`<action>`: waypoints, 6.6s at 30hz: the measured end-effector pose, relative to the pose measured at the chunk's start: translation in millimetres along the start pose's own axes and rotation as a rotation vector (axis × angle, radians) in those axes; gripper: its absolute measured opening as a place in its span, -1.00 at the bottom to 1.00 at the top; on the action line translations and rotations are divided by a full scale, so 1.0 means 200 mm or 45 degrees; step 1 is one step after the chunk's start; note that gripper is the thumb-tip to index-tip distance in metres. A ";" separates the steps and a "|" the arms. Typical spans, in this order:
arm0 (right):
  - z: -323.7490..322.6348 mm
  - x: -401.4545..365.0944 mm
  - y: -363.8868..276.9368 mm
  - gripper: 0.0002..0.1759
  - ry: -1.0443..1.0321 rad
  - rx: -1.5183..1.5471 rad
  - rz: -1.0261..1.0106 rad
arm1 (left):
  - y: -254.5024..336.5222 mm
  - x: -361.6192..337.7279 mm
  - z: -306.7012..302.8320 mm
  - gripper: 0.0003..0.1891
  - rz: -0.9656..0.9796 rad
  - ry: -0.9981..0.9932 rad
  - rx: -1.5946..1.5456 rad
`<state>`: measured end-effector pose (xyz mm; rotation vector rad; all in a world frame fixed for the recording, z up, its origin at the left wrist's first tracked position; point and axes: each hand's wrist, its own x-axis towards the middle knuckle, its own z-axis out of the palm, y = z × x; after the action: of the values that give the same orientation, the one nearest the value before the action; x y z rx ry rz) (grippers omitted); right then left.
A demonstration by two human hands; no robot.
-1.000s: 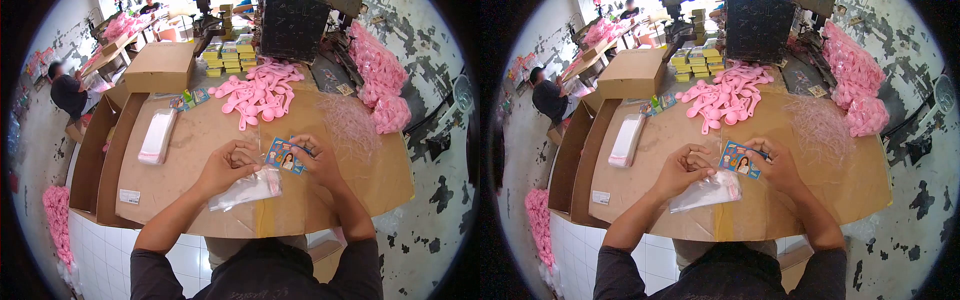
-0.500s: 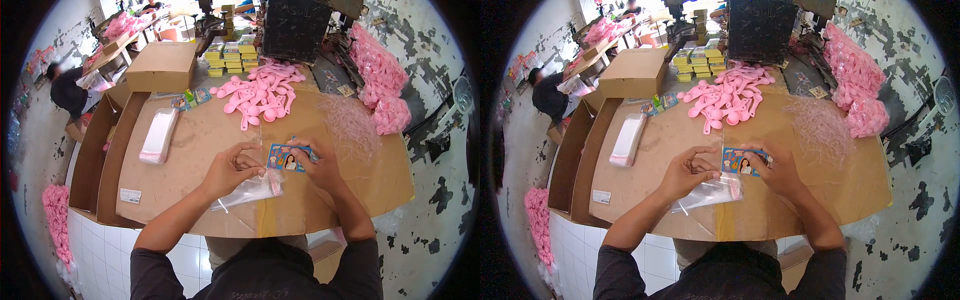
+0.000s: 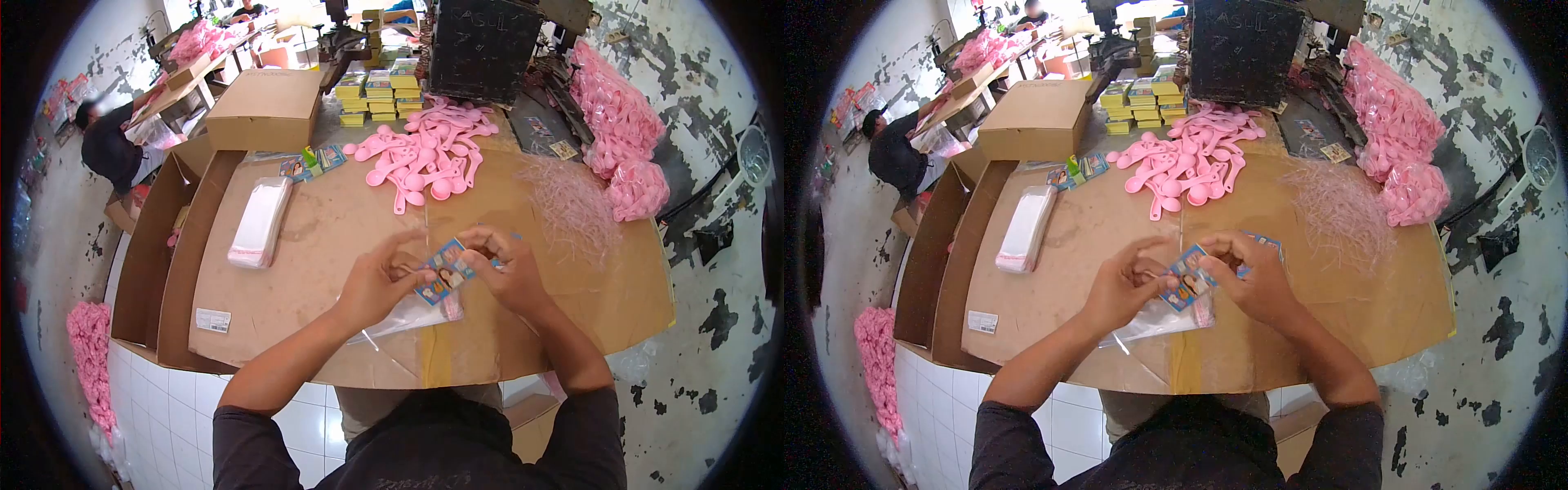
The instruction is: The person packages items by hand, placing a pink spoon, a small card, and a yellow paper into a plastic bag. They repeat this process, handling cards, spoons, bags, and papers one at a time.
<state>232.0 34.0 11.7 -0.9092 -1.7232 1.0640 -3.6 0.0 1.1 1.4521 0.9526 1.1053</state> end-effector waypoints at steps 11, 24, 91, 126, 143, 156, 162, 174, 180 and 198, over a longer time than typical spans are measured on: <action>0.03 0.01 -0.02 -0.75 -0.244 -0.295 -0.090 | -0.01 0.01 0.00 -0.44 0.018 -0.020 -0.071; 0.33 1.04 0.33 -0.38 -0.357 -1.169 -0.783 | -0.12 0.04 -0.07 -0.52 -0.126 -0.224 0.206; -0.22 0.15 -0.15 -0.83 -0.487 -0.342 -0.138 | -0.01 0.03 -0.08 -0.56 -0.156 -0.192 -0.210; -0.01 0.17 -0.58 -0.77 -0.267 -0.740 -0.687 | 0.13 -0.06 -0.06 -0.47 0.492 -0.150 0.257; 0.11 0.13 -0.50 -0.73 -0.040 -1.290 -1.067 | 0.13 -0.09 0.00 -0.49 0.266 -0.024 0.128; -0.30 0.23 -0.35 -0.84 -0.059 -0.256 -0.033 | 0.15 -0.07 -0.03 -0.50 0.099 -0.108 0.126; -1.09 0.21 0.11 -0.78 0.303 -0.365 0.153 | 0.17 -0.04 -0.03 -0.55 0.085 -0.033 -0.125; -0.16 0.01 -0.21 -0.64 -0.348 -0.242 -0.124 | 0.09 -0.01 0.00 -0.59 0.050 -0.048 -0.168; -0.01 0.07 -0.13 -0.72 -0.411 0.031 -0.002 | 0.09 -0.01 -0.03 -0.58 0.027 -0.052 -0.207; -0.05 0.04 -0.04 -0.82 -0.263 0.337 0.320 | 0.02 -0.01 -0.02 -0.72 -0.001 0.051 -0.089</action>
<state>237.7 40.9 23.3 -0.8854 -1.6088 1.5593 -8.6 -0.6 6.1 1.3779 0.9334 1.1596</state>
